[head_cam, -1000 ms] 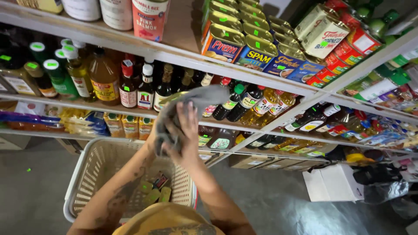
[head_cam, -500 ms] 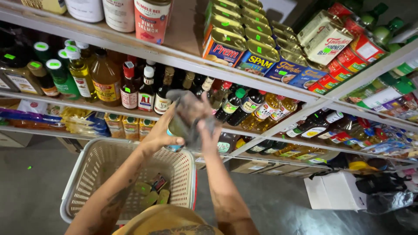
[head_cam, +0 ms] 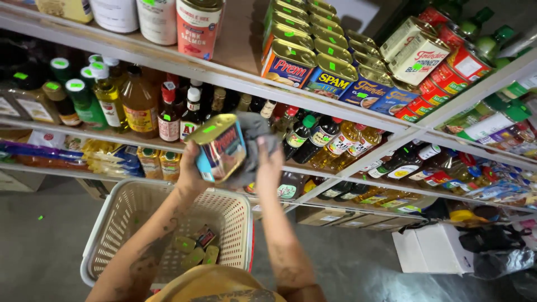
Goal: Wiping canned goods with a cloth and placing them into a shopping basket.
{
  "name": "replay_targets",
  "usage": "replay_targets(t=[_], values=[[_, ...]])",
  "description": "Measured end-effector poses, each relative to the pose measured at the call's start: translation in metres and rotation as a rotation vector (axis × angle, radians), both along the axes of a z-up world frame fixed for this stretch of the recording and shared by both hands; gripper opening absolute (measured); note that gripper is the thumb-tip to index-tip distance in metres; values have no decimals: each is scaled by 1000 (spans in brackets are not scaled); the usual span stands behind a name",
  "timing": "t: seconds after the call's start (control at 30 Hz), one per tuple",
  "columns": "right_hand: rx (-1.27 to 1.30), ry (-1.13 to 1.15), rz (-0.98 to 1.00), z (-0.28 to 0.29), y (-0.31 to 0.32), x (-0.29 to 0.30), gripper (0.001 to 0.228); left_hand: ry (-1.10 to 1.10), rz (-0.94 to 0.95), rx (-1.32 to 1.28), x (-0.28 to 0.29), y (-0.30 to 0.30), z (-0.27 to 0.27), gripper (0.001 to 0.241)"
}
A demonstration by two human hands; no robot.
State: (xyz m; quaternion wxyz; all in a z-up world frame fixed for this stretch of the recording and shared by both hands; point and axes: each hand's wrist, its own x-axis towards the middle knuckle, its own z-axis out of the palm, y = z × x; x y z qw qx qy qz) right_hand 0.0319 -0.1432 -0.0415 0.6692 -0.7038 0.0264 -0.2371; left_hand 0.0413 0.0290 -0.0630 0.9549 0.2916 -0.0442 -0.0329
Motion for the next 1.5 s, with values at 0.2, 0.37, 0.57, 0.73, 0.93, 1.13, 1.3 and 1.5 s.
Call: replay_targets(t=[0.2,0.37,0.57,0.73,0.93,1.13,1.3,1.5], values=[[670,-15,139,89,-17,-12,30,205,264,-300,-53,-12,85,55],[364,-118,515,66,37,-41,66,329,246,-246,-36,-28,20,61],[-461,-532,310,43,44,-15,26,158,-35,-270,19,-23,-121,64],[652,-327,763,39,73,-48,42,239,159,-117,24,-29,-96,58],[-924,-458,-28,53,46,-13,35,202,-30,52,31,-8,-119,59],[189,-476,589,42,65,-52,53,-192,196,213,-31,-20,32,70],[-149,-821,383,40,59,-17,43,-586,439,738,45,-9,-165,62],[356,148,56,78,71,-27,55,-315,170,619,-76,-10,121,64]])
